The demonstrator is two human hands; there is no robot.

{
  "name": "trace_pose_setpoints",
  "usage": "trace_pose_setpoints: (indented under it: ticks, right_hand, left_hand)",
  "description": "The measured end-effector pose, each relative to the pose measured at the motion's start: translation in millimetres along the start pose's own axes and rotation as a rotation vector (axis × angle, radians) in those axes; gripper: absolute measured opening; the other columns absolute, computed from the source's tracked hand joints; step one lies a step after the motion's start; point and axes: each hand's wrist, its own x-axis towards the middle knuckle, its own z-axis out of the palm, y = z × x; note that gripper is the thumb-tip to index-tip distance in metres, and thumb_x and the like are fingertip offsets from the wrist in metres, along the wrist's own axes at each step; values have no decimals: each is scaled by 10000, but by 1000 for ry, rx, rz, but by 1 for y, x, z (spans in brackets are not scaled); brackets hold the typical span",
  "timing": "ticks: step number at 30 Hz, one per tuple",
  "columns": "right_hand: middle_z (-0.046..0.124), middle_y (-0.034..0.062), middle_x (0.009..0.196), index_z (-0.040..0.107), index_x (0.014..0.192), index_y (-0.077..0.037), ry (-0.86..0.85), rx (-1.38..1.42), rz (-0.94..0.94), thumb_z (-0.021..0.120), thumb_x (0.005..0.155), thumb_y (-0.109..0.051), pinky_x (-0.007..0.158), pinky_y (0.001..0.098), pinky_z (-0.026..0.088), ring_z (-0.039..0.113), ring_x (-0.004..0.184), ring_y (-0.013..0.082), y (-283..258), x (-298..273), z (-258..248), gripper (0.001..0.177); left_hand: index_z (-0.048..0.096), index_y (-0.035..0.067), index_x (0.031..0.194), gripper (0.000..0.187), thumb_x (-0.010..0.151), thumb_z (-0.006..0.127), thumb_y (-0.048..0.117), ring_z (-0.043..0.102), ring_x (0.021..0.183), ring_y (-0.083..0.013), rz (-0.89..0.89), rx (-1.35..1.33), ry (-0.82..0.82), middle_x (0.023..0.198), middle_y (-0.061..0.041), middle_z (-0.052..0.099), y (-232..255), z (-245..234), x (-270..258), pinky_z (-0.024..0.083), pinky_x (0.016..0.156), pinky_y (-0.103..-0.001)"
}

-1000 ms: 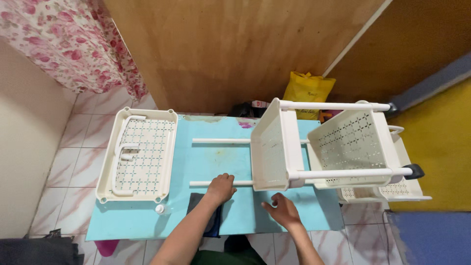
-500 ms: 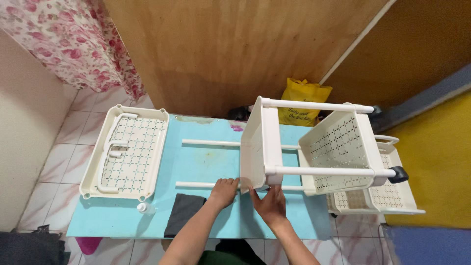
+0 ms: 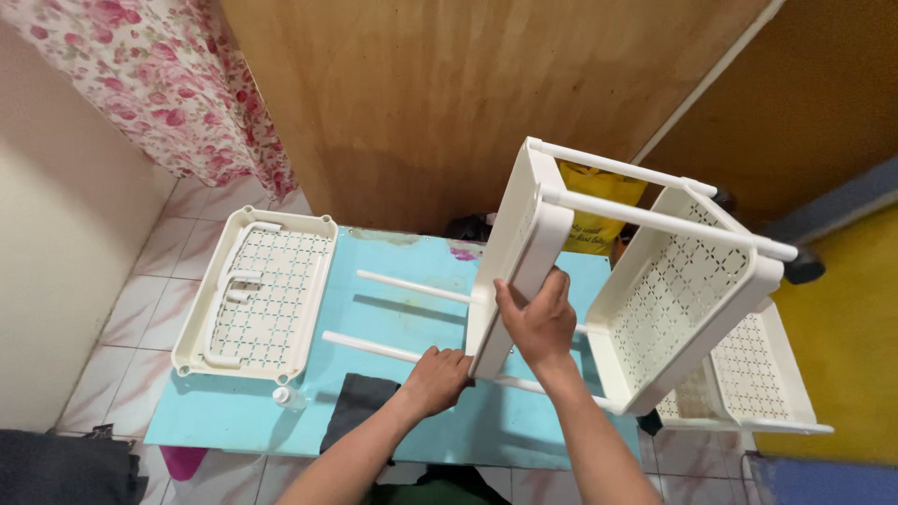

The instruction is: The person disassembles a white plastic storage rack on a light blue table. They remove the handles, baskets, and connecting rods one by one, placing the parts on the table.

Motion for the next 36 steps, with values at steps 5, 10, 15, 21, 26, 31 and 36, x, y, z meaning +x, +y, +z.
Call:
trace_pose_setpoints:
  ticks: [5,10,15,21,26,31,36]
  right_hand:
    - [622,238,1138,479,1189,12,-176,-80,100,766,825,-462,798,549,547,670,942,466,-16,42,2,663]
    - [642,233,1152,517,1144,6,-302,-103,145,731,835,-509,860,538,534,670,1002,446,-21,66,26,637]
    - [646,222,1202,540,1185,21,-413,-142,184,728,825,-518,899,512,534,669,1056,417,-25,80,59,674]
    - [697,203,1183,562,1243,13,-502,-162,237,727,815,-496,897,491,555,697,1055,392,-29,91,84,685]
    - [718,196,1178,617,1215,25,-545,-188,267,693,852,-537,889,475,571,722,1043,370,-18,99,102,673]
    - [709,186,1175,616,1247,2,-564,-258,287,674,882,-604,869,479,572,699,1067,361,0,104,118,710]
    - [698,175,1235,603,1285,-25,-553,-143,227,643,900,-567,936,470,548,694,1110,347,7,89,99,666]
  left_hand:
    - [670,106,934,120,889,716,207,689,847,-287,104,-137,74,891,-83,674,15,-29,-19,526,695,-447]
    - [633,52,862,285,947,713,313,683,740,-346,16,-175,72,836,-117,672,24,-50,-32,550,633,-471]
    - [630,36,887,408,1016,622,423,687,764,-390,-101,-236,-100,852,-161,700,23,-66,-32,549,684,-505]
    - [650,47,899,466,1033,556,483,689,783,-419,-182,-209,-153,830,-184,705,18,-76,-31,539,705,-537]
    - [668,50,889,465,998,559,489,691,788,-422,-199,-256,-133,820,-182,712,10,-81,-19,540,710,-549]
    - [678,51,914,481,1008,547,504,694,809,-434,-195,-202,-194,832,-199,719,4,-88,-6,541,728,-559]
    - [679,57,934,452,998,546,484,699,806,-433,-204,-222,-192,836,-197,725,1,-91,-1,535,726,-566]
